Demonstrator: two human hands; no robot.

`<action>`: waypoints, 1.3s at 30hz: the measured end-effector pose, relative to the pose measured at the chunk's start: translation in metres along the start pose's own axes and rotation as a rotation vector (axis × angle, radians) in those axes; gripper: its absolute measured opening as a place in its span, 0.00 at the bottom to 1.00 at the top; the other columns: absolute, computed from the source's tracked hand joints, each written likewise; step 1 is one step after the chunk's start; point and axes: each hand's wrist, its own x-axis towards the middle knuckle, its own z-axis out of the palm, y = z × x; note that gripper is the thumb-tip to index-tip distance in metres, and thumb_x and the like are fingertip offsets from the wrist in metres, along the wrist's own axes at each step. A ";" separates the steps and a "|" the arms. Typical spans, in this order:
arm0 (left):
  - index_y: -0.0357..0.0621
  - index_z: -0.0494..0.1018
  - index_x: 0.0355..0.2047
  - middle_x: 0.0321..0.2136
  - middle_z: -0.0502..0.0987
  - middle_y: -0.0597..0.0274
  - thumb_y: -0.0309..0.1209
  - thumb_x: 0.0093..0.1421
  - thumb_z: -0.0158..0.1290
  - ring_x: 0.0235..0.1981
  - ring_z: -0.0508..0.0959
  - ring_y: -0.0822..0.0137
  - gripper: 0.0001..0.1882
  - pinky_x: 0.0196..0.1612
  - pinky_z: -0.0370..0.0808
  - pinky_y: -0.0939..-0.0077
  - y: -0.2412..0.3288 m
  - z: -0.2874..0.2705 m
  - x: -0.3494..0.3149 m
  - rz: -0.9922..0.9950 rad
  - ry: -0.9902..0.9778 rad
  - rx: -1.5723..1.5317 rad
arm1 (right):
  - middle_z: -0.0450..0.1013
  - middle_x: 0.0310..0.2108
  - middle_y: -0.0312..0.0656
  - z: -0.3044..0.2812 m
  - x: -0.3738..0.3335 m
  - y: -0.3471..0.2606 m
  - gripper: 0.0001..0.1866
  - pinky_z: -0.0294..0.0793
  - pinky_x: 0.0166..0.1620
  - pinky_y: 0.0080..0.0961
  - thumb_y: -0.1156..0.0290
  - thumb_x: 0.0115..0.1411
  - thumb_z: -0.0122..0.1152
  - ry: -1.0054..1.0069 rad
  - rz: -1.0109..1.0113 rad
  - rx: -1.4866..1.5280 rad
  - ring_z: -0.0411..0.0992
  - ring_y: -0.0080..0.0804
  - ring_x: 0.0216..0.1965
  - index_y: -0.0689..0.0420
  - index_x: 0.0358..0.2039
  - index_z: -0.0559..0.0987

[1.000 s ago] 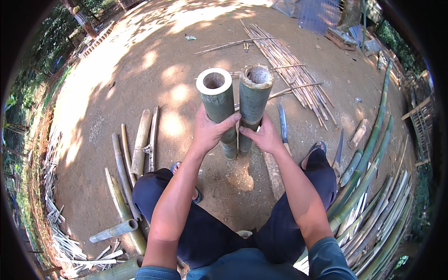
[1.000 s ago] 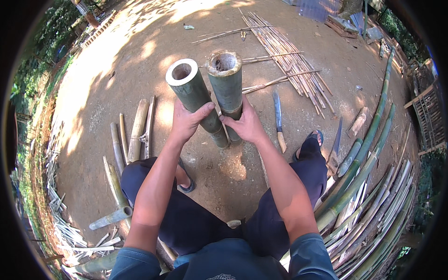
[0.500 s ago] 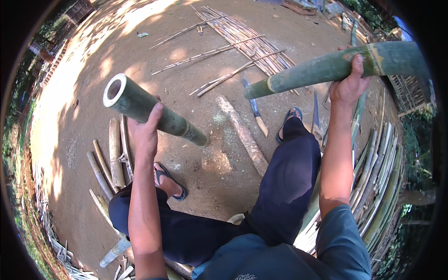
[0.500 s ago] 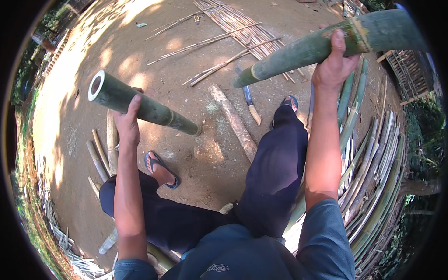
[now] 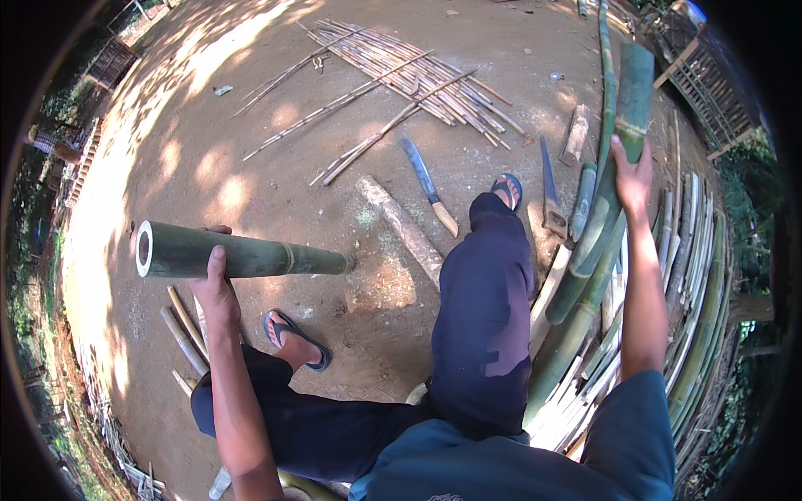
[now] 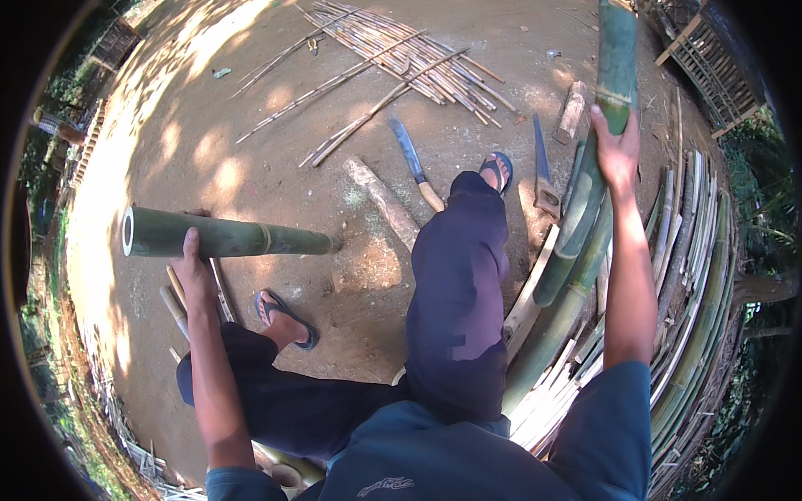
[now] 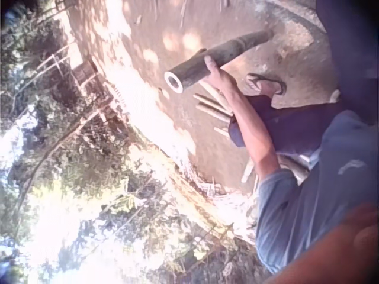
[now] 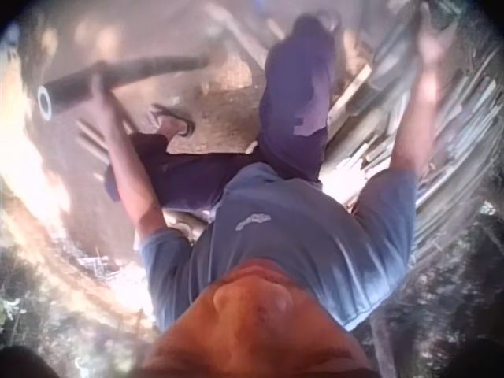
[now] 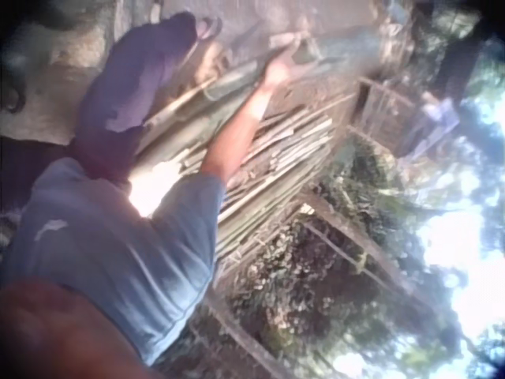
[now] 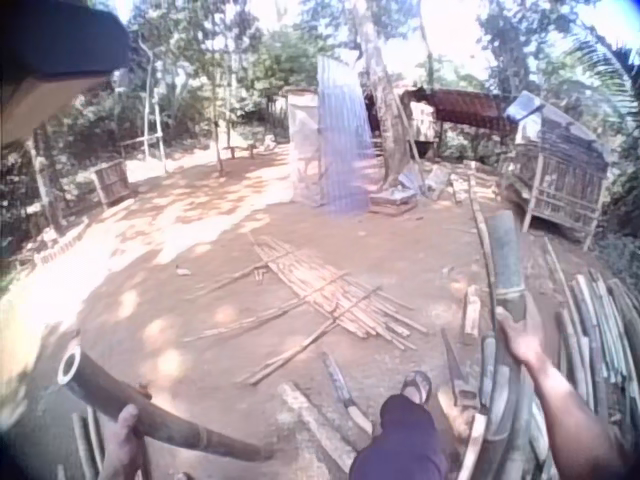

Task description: The person sits on the ground and uses a machete to cut a long green bamboo stalk into shorter segments. They repeatedly strike the bamboo against a wooden log to split the stalk and then inspect the hollow ends of the cut pieces.

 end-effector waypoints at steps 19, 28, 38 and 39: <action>0.44 0.68 0.54 0.43 0.75 0.55 0.57 0.55 0.58 0.50 0.74 0.51 0.36 0.62 0.67 0.51 0.036 -0.033 -0.025 0.133 0.136 -0.205 | 0.74 0.50 0.62 0.220 -0.217 0.393 0.40 0.71 0.58 0.40 0.56 0.55 0.69 -0.503 0.686 -0.256 0.74 0.52 0.53 0.65 0.62 0.66; 0.43 0.68 0.53 0.42 0.74 0.55 0.55 0.55 0.57 0.47 0.75 0.54 0.34 0.60 0.68 0.54 0.032 -0.027 -0.018 0.128 0.254 -0.233 | 0.79 0.45 0.58 0.245 0.014 0.154 0.36 0.74 0.52 0.42 0.59 0.55 0.66 -0.776 0.097 -0.291 0.78 0.55 0.47 0.62 0.61 0.69; 0.44 0.67 0.54 0.41 0.75 0.52 0.58 0.54 0.54 0.47 0.75 0.54 0.37 0.59 0.69 0.54 0.029 -0.030 -0.026 0.171 0.249 -0.186 | 0.75 0.54 0.57 0.383 -0.090 0.080 0.30 0.74 0.58 0.41 0.63 0.54 0.70 -1.450 -0.193 -0.837 0.73 0.51 0.57 0.62 0.55 0.74; 0.44 0.67 0.54 0.41 0.75 0.52 0.59 0.54 0.54 0.46 0.75 0.54 0.37 0.59 0.69 0.54 0.030 -0.032 -0.028 0.178 0.245 -0.184 | 0.75 0.53 0.57 0.387 -0.118 0.086 0.30 0.74 0.57 0.42 0.64 0.55 0.69 -1.376 -0.151 -0.756 0.73 0.51 0.56 0.62 0.56 0.72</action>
